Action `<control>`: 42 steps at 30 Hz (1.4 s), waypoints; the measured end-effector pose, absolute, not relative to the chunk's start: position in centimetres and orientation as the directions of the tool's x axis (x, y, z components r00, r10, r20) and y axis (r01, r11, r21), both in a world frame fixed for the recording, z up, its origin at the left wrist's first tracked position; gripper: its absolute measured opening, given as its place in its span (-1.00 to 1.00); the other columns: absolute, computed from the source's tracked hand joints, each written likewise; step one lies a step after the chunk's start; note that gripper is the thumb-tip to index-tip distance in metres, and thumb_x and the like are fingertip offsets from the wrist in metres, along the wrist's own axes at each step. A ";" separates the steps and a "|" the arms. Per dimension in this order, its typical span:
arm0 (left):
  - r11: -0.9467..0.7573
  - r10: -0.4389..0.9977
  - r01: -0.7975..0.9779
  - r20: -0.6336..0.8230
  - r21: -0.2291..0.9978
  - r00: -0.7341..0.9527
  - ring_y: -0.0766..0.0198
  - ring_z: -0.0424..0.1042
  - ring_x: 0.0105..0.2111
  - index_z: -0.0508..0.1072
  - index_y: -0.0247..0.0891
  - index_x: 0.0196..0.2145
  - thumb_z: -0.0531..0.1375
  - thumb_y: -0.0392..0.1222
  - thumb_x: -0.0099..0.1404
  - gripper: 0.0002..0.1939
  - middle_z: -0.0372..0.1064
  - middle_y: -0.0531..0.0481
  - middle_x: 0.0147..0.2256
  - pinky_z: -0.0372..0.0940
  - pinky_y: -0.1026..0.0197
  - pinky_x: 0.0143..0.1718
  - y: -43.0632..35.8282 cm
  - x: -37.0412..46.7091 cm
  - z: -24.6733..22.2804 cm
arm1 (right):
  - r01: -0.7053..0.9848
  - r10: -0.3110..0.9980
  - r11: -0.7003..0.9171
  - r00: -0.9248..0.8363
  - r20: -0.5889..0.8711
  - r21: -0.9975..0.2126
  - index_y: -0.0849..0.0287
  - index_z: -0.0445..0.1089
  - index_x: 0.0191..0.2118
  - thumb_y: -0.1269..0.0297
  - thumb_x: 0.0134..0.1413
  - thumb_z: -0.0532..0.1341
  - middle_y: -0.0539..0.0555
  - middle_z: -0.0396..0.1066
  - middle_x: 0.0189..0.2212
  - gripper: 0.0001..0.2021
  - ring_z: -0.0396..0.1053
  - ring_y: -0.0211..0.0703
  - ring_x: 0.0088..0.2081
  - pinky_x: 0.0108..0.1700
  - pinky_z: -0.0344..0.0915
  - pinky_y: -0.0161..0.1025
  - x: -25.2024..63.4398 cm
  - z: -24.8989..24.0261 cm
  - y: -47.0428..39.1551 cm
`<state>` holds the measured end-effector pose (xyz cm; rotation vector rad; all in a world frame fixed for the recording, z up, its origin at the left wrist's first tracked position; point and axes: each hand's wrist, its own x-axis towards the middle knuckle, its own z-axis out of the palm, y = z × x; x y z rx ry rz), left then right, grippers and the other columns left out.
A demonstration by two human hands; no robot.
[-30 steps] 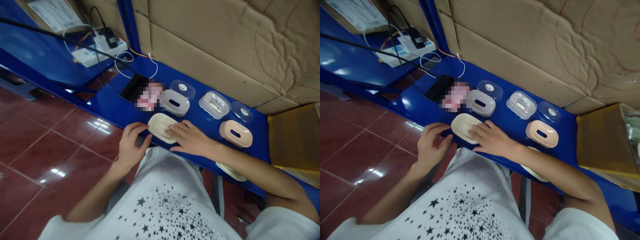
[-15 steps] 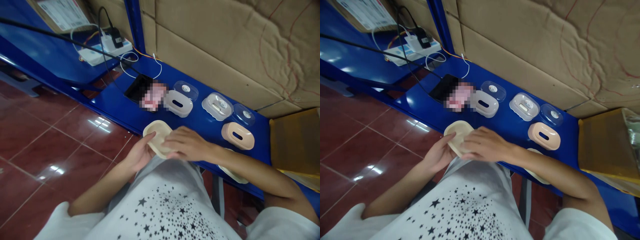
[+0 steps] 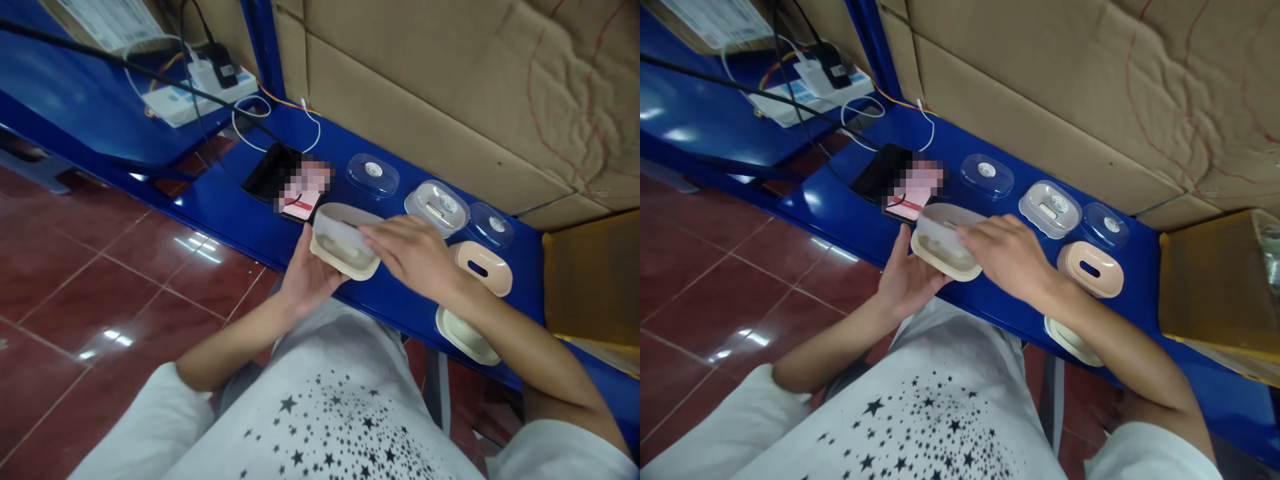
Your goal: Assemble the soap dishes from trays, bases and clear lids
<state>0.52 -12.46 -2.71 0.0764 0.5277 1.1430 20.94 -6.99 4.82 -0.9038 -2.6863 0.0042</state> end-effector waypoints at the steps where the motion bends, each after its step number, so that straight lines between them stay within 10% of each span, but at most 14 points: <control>1: 0.432 0.886 -0.840 -0.331 0.329 0.326 -0.07 0.60 0.12 0.56 -0.25 0.12 0.10 0.35 0.54 -0.38 0.65 -0.18 0.00 0.53 -0.03 0.09 -12.2 0.7 -2.7 | 0.551 0.546 0.831 -0.779 0.308 -0.079 0.15 0.58 0.12 0.29 0.58 0.11 0.09 0.70 0.01 -0.70 0.61 -0.01 -0.03 -0.02 0.41 -0.06 21.0 5.0 -7.9; 8: 0.391 0.911 -0.847 -0.282 0.360 0.301 0.00 0.63 -0.04 0.61 -0.26 0.00 0.19 0.30 0.50 -0.46 0.65 -0.14 -0.12 0.53 0.08 -0.09 -11.8 1.3 -2.6 | 0.509 0.477 0.860 -0.828 0.295 0.038 0.26 0.55 0.12 0.38 0.55 0.13 0.17 0.69 -0.04 -0.74 0.60 0.01 -0.03 -0.03 0.41 -0.04 20.6 3.5 -11.1; 15: 0.349 0.923 -0.860 -0.296 0.372 0.246 0.10 0.65 -0.06 0.61 -0.20 0.03 0.22 0.17 0.52 -0.59 0.66 -0.05 -0.11 0.52 0.17 -0.15 -11.4 1.5 -3.5 | 0.522 0.549 0.835 -0.814 0.191 -0.175 0.09 0.56 0.11 0.16 0.63 -0.01 0.11 0.67 0.03 -0.61 0.58 0.00 0.04 0.07 0.43 -0.02 20.4 3.7 -5.3; 21: 0.372 0.904 -0.865 -0.344 0.338 0.254 0.01 0.59 0.12 0.58 -0.17 0.13 0.20 0.16 0.53 -0.56 0.66 -0.06 -0.04 0.50 0.05 0.10 -11.4 1.5 -3.2 | 0.824 0.831 0.557 -0.553 0.065 -0.108 0.19 0.09 0.57 0.00 0.31 0.33 0.35 0.00 0.59 -0.15 0.01 0.51 0.55 0.44 0.10 0.48 19.6 2.8 7.7; 25: 0.389 0.894 -0.863 -0.359 0.322 0.269 -0.01 0.57 0.15 0.58 -0.17 0.13 0.13 0.21 0.57 -0.52 0.66 -0.08 -0.03 0.48 0.00 0.17 -11.6 1.4 -3.2 | 0.882 0.874 0.444 -0.466 -0.141 -0.159 0.11 0.18 0.54 -0.19 0.13 0.41 0.31 0.26 0.48 -0.04 0.25 0.52 0.43 0.40 0.21 0.48 19.6 2.2 12.2; 30: 0.408 0.894 -0.854 -0.331 0.322 0.302 -0.04 0.52 0.22 0.54 -0.19 0.21 -0.01 0.29 0.61 -0.39 0.62 -0.14 0.08 0.47 -0.02 0.19 -11.5 1.4 -3.1 | 0.818 0.877 0.445 -0.481 -0.009 -0.365 0.02 0.33 0.42 -0.27 0.20 0.32 0.21 0.51 0.29 -0.21 0.48 0.37 0.24 0.30 0.39 0.32 20.2 3.9 7.8; 42: 0.402 0.915 -0.802 -0.219 0.441 0.338 -0.15 0.40 0.34 0.58 -0.10 0.18 0.15 0.45 0.45 -0.33 0.57 -0.15 0.19 0.45 -0.12 0.22 -12.0 1.8 -3.4 | 0.660 0.731 0.652 -0.677 0.080 -0.374 0.07 0.18 0.47 -0.16 0.38 0.24 0.31 0.34 0.39 -0.29 0.36 0.39 0.34 0.23 0.45 0.33 19.5 3.7 -6.0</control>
